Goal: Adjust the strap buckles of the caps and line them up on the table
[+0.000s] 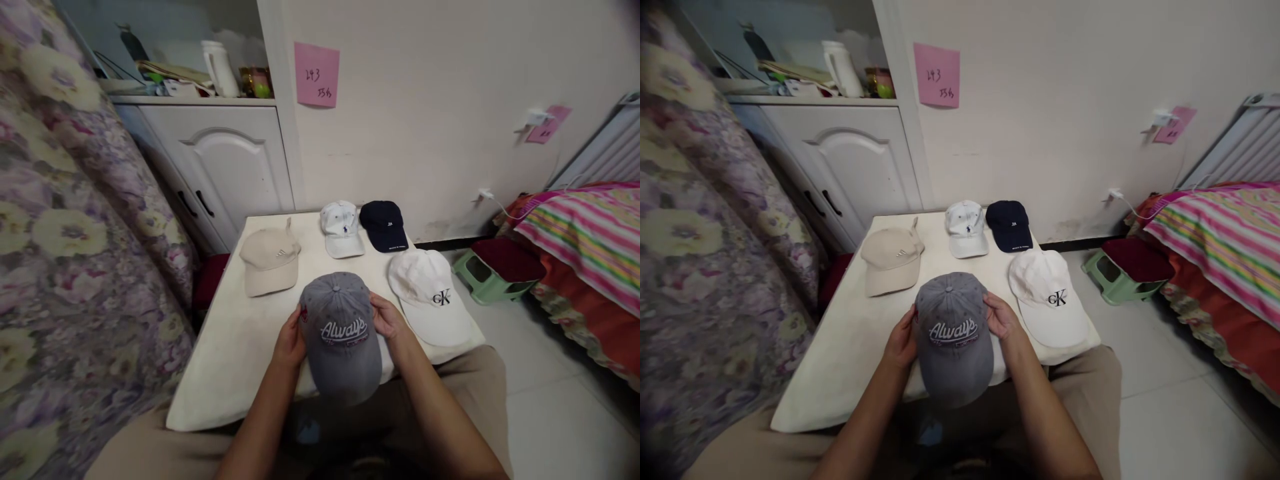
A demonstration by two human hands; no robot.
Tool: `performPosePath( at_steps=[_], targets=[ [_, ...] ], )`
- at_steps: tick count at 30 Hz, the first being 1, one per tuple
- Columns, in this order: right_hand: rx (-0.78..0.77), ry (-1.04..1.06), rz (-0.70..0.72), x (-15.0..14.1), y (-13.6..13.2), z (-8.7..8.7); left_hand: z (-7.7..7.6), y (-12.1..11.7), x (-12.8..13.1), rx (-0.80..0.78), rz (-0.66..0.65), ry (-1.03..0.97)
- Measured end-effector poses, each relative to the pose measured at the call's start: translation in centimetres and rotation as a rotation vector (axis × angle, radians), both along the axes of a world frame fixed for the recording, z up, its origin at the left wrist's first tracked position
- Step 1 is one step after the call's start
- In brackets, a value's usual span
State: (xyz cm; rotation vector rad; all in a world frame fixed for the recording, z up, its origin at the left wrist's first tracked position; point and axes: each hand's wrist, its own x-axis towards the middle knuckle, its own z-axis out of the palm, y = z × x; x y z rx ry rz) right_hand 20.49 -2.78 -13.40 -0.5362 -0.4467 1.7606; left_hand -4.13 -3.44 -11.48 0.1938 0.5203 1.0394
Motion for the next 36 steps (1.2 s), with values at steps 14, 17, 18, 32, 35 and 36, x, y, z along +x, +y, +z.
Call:
performPosePath(
  at_steps=[14,17,18,32,35,36],
  targets=[
    [0.051,-0.062,0.056,0.7,-2.5,0.2,-0.2,-0.7,0.6,0.041,0.02,0.03],
    [0.058,-0.069,0.041,1.1,-2.5,0.1,-0.5,-0.6,0.7,0.052,0.031,0.04],
    [0.058,-0.073,0.035,1.1,-2.4,0.2,-0.5,-0.6,0.7,0.058,0.037,0.043],
    [-0.078,-0.362,-0.195,2.3,-7.5,0.5,0.0,-2.2,0.4,0.119,-0.045,0.073],
    [-0.134,-0.443,-0.244,3.4,-10.5,0.5,-0.4,-2.4,0.1,0.122,-0.041,0.096],
    [-0.145,-0.464,-0.253,3.5,-11.7,0.5,-0.4,-2.5,0.1,0.12,-0.039,0.104]
  ],
)
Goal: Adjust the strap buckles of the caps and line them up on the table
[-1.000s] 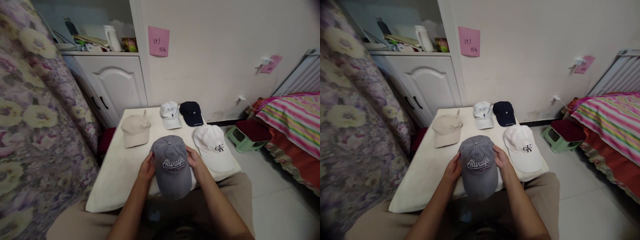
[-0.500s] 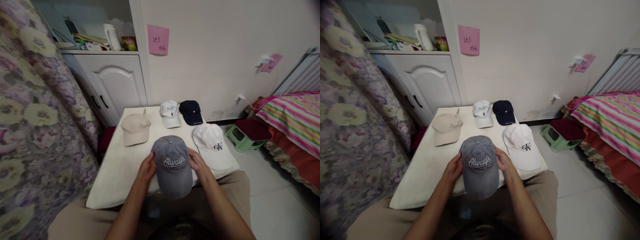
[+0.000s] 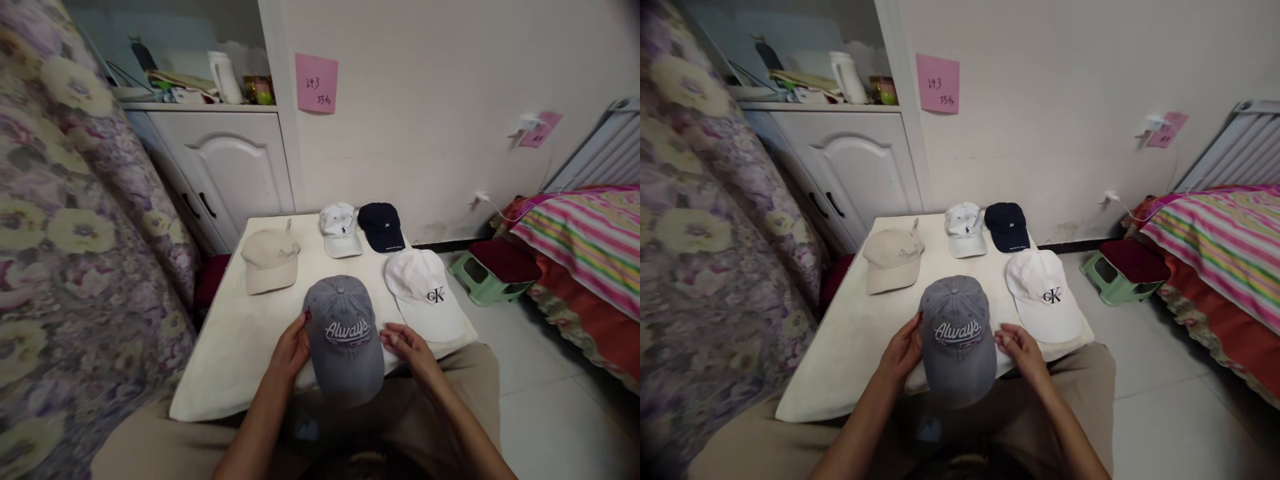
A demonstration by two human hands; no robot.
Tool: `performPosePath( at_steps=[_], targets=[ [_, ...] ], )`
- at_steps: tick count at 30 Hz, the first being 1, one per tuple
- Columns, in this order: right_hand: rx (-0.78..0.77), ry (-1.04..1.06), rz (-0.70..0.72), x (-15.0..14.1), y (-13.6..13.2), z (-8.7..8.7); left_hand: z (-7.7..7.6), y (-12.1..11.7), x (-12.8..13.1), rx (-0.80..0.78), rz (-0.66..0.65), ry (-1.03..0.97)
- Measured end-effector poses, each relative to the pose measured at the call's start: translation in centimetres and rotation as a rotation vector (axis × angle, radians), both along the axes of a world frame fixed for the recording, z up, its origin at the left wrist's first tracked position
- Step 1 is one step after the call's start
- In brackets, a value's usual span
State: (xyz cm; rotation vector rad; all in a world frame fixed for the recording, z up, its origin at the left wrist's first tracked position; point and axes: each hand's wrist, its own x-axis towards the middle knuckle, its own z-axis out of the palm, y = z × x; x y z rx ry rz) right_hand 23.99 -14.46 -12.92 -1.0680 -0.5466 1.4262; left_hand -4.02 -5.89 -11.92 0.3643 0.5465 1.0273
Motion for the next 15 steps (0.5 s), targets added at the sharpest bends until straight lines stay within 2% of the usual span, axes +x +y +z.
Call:
performPosePath(
  at_steps=[4,7,9,15],
  targets=[
    [-0.077,-0.134,-0.007,-1.3,-4.6,-0.6,-0.1,-0.3,0.1,-0.023,-0.003,0.043],
    [-0.215,0.021,0.032,-3.2,-7.2,-1.2,0.1,-0.9,0.4,-0.044,-0.023,0.083],
    [-0.235,0.187,0.043,-4.2,-8.2,-1.6,0.3,-1.4,0.6,-0.055,-0.034,0.11],
    [-0.255,0.337,-0.005,-5.0,-9.0,-2.7,0.6,-2.7,1.5,-0.077,-0.036,0.164]
  ],
)
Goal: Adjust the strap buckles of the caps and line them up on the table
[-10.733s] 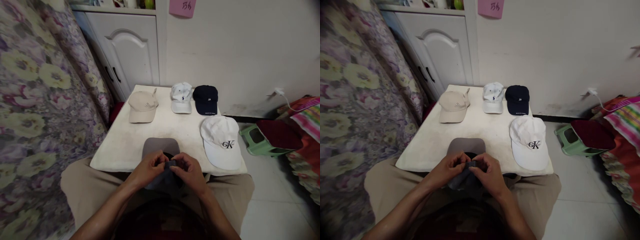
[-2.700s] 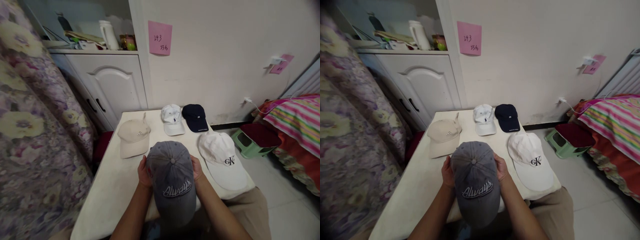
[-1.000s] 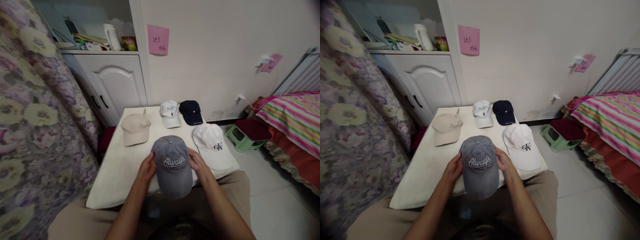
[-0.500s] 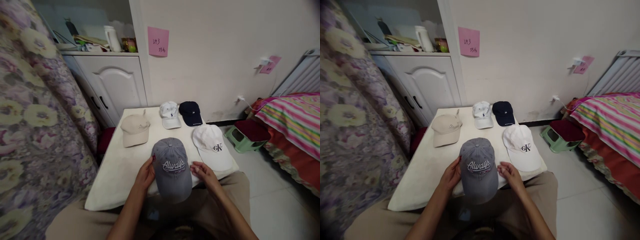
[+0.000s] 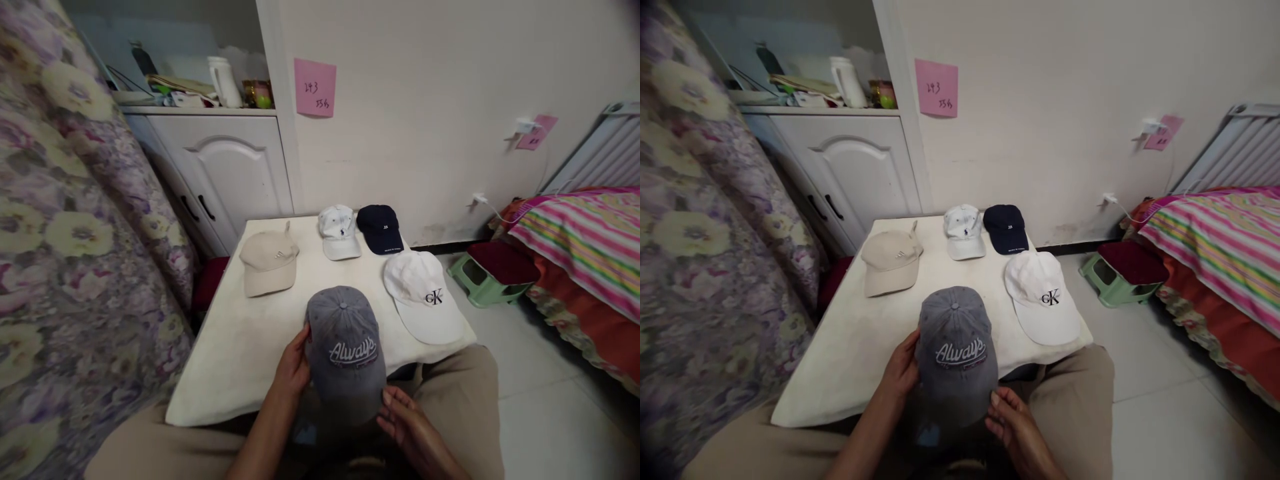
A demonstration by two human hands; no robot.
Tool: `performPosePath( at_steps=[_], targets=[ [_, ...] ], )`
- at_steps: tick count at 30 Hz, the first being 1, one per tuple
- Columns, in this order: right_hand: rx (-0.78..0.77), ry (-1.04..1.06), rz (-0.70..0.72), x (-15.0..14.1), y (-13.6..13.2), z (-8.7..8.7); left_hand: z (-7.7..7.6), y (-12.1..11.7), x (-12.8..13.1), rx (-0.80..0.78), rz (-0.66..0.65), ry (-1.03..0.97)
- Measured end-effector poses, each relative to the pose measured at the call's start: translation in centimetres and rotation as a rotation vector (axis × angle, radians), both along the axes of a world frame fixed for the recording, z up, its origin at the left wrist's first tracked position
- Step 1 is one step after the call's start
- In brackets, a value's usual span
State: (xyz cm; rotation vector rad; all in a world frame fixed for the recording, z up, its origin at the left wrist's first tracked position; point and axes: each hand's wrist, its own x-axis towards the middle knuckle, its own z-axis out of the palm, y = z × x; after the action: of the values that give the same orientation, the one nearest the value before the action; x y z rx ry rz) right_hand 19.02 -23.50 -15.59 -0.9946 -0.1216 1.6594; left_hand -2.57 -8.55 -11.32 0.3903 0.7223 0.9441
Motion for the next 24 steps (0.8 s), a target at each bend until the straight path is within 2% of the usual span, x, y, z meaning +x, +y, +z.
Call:
performPosePath(
  at_steps=[5,9,12,15,20,22,24],
  targets=[
    [0.146,0.166,0.098,-0.4,0.0,0.7,0.2,-0.1,0.5,-0.004,0.014,-0.012],
    [0.263,0.159,0.111,0.1,-0.1,1.8,0.6,0.4,0.3,0.029,0.057,-0.031],
    [0.302,0.144,0.11,1.0,0.5,2.4,1.2,1.7,0.5,0.059,0.072,-0.043],
    [0.345,0.097,0.102,1.9,2.4,3.6,2.7,5.1,1.4,0.085,0.066,-0.049],
    [0.397,-0.063,0.064,3.0,8.1,6.0,6.7,14.5,3.8,0.135,0.032,-0.02],
    [0.392,-0.125,0.014,3.1,10.1,6.1,7.2,17.5,4.7,0.147,0.039,0.015],
    [0.371,-0.165,-0.027,2.9,11.4,5.6,6.4,19.1,5.3,0.132,0.043,0.074]
  ],
)
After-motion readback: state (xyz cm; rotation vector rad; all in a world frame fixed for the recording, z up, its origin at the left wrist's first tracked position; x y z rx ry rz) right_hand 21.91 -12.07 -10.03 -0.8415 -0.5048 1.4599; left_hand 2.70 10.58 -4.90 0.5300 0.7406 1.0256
